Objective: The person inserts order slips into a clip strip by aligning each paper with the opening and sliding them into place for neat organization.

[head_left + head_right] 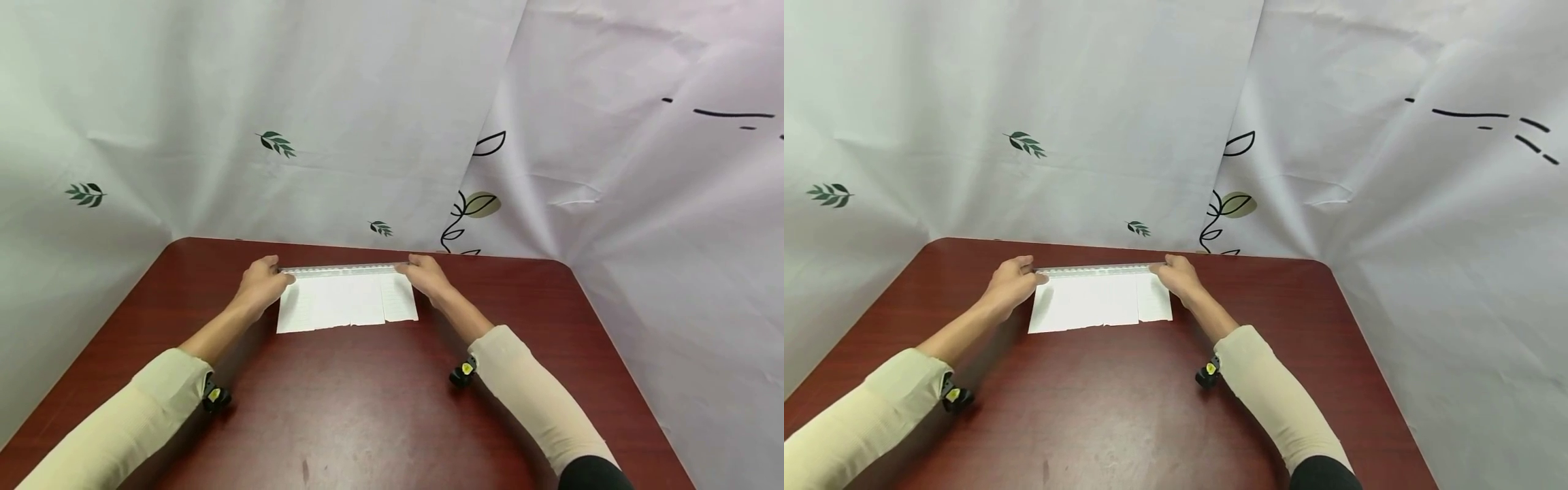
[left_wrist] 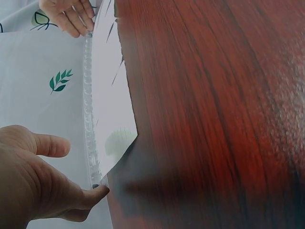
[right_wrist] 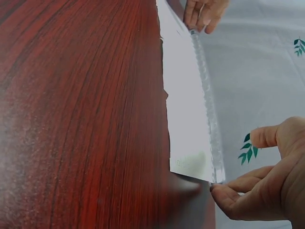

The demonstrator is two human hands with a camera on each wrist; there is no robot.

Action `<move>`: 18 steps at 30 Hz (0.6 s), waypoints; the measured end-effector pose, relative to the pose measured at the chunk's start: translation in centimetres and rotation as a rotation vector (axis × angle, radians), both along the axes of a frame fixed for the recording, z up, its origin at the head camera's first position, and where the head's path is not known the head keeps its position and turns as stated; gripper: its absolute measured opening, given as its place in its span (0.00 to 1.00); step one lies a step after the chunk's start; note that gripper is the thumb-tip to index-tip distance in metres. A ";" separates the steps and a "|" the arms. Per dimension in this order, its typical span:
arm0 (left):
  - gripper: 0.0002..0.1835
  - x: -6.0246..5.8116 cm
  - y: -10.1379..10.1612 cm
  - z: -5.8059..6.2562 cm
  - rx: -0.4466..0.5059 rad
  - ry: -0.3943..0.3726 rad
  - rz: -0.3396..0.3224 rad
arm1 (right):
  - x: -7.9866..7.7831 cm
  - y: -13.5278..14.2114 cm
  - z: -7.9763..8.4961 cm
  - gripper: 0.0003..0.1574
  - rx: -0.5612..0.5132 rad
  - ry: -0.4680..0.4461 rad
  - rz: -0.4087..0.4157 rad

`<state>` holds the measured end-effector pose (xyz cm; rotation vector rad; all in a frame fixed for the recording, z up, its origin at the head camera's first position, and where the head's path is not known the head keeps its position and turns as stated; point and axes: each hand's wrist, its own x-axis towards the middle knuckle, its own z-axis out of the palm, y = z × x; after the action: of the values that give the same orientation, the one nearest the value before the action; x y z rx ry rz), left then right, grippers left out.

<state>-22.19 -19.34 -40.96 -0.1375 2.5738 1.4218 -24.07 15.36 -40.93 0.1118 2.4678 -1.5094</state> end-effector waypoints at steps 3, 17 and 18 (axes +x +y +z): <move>0.48 0.0 0.2 0.0 -0.003 -0.001 -0.005 | 0.1 0.2 -0.1 0.48 0.001 0.001 -0.001; 0.47 -0.6 1.3 -0.5 0.021 0.004 -0.047 | 0.4 1.6 -0.5 0.48 -0.010 -0.002 -0.020; 0.47 -0.7 1.3 -0.5 0.024 0.004 -0.048 | 0.4 1.7 -0.6 0.49 -0.010 0.000 -0.021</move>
<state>-22.89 -18.04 -41.48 -0.0689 2.5447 1.4364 -23.65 17.01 -41.48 0.1362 2.4662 -1.5292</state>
